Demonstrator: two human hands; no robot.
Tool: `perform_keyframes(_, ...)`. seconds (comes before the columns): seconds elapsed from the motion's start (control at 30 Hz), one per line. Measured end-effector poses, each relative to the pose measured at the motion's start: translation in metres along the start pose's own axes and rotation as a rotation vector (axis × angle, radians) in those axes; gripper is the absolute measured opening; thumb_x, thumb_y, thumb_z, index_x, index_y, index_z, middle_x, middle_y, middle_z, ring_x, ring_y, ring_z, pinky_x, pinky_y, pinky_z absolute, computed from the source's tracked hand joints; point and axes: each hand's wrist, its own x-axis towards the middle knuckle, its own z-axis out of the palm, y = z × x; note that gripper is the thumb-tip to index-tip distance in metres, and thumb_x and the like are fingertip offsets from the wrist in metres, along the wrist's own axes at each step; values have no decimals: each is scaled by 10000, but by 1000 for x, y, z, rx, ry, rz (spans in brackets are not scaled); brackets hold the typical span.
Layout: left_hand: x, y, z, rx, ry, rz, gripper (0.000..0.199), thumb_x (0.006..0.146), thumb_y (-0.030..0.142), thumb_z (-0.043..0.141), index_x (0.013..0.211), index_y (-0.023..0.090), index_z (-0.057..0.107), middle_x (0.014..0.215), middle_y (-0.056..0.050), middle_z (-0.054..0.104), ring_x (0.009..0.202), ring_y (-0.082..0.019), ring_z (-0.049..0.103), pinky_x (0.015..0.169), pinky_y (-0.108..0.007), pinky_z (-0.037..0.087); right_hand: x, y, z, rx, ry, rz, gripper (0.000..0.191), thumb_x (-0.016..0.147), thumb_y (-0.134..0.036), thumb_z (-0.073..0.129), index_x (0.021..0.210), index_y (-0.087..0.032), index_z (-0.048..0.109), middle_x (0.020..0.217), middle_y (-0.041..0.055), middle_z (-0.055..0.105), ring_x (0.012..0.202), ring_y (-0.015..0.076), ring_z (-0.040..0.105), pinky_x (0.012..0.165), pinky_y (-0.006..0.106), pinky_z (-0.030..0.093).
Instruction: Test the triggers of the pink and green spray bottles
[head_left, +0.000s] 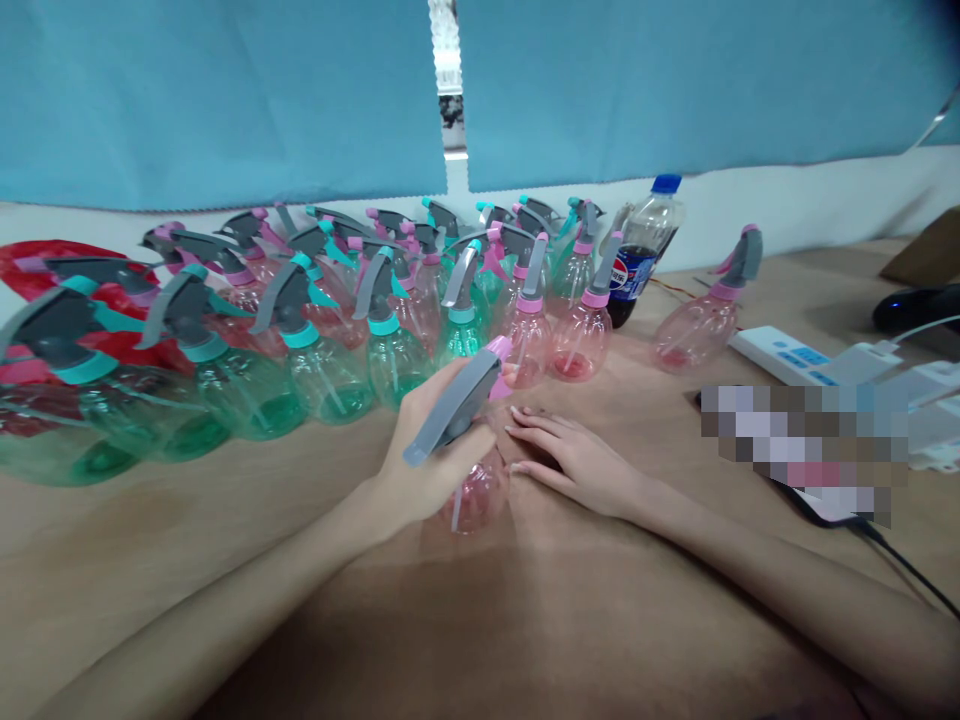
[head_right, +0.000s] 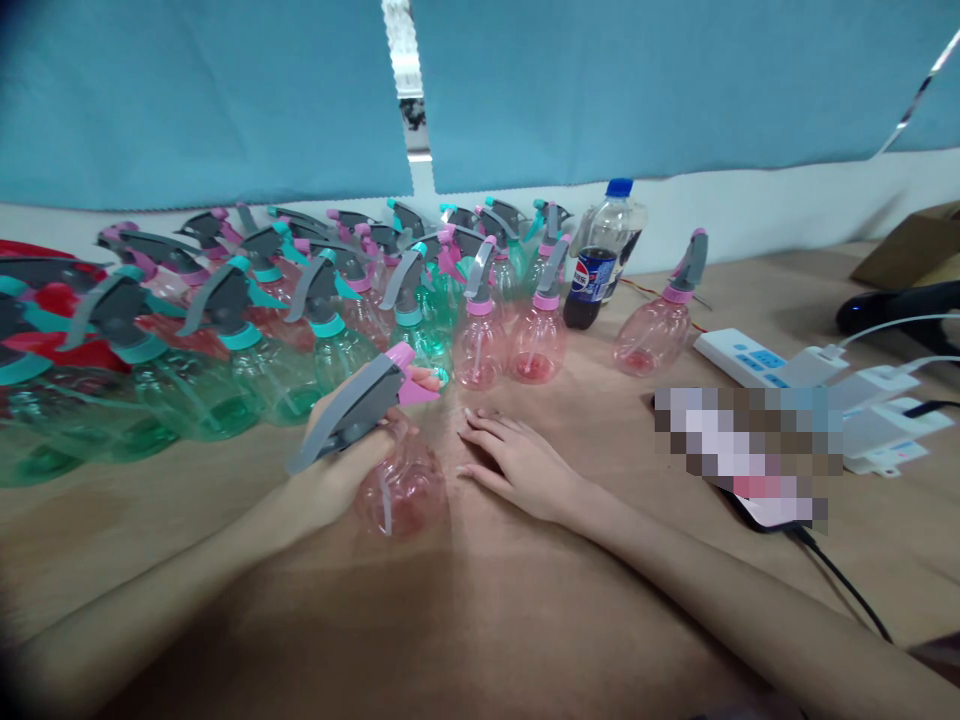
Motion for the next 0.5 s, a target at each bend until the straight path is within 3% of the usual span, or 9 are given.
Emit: perform_keyframes(0.5, 0, -2, 1, 2, -4, 16, 116, 694, 166, 490, 789, 232, 489, 672, 26, 500, 577, -149, 493, 529, -287, 396, 0, 1, 1, -56, 0, 51, 535, 961, -512, 432, 1351, -161, 536, 1447, 142, 489, 1349, 293, 438, 1109, 500, 370)
